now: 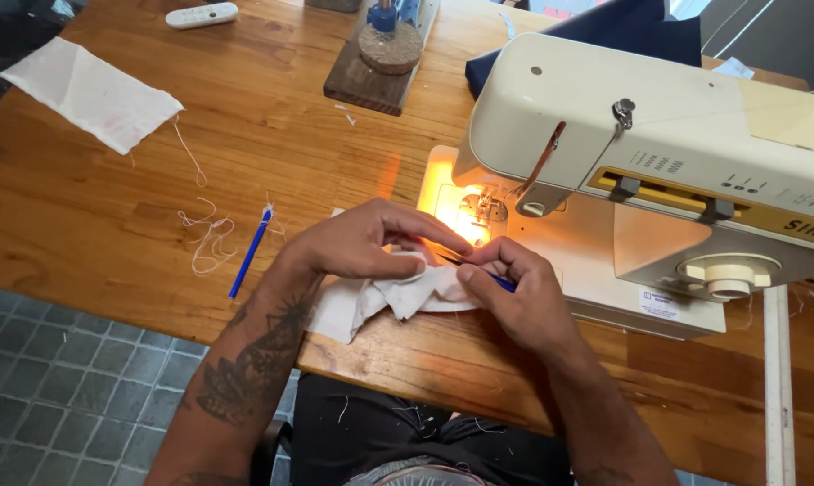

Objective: Sewing a piece of white fabric using a sewing machine and trimming threads with snips

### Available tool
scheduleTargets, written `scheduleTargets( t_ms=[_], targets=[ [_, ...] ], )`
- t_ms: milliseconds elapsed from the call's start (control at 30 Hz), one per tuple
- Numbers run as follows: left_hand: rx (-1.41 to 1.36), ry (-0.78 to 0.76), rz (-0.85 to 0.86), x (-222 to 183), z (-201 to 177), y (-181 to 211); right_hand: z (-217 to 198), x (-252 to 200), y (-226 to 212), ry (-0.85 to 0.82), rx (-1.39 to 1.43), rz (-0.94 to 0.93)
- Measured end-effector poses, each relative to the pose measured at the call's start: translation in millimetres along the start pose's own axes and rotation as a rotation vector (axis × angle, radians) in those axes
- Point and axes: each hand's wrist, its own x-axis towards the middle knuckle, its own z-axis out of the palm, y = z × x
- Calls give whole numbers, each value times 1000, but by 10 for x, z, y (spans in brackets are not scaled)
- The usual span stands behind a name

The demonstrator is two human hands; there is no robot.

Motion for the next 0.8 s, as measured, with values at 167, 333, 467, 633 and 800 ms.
scheduleTargets(
  t_ms=[167, 333, 467, 633, 800],
  targets=[
    [93, 17, -17, 104, 30, 30, 8, -13, -86, 8, 64, 61],
    [269, 64, -40, 149, 136, 55, 93, -16, -62, 20, 119, 78],
    [291, 101, -45, 130, 159, 11, 128, -39, -90, 51, 103, 111],
    [307, 106, -35, 122, 197, 63, 158, -13, -117, 64, 96, 126],
    [290, 111, -89, 136, 194, 56, 200, 0, -62, 100, 125, 143]
  ],
)
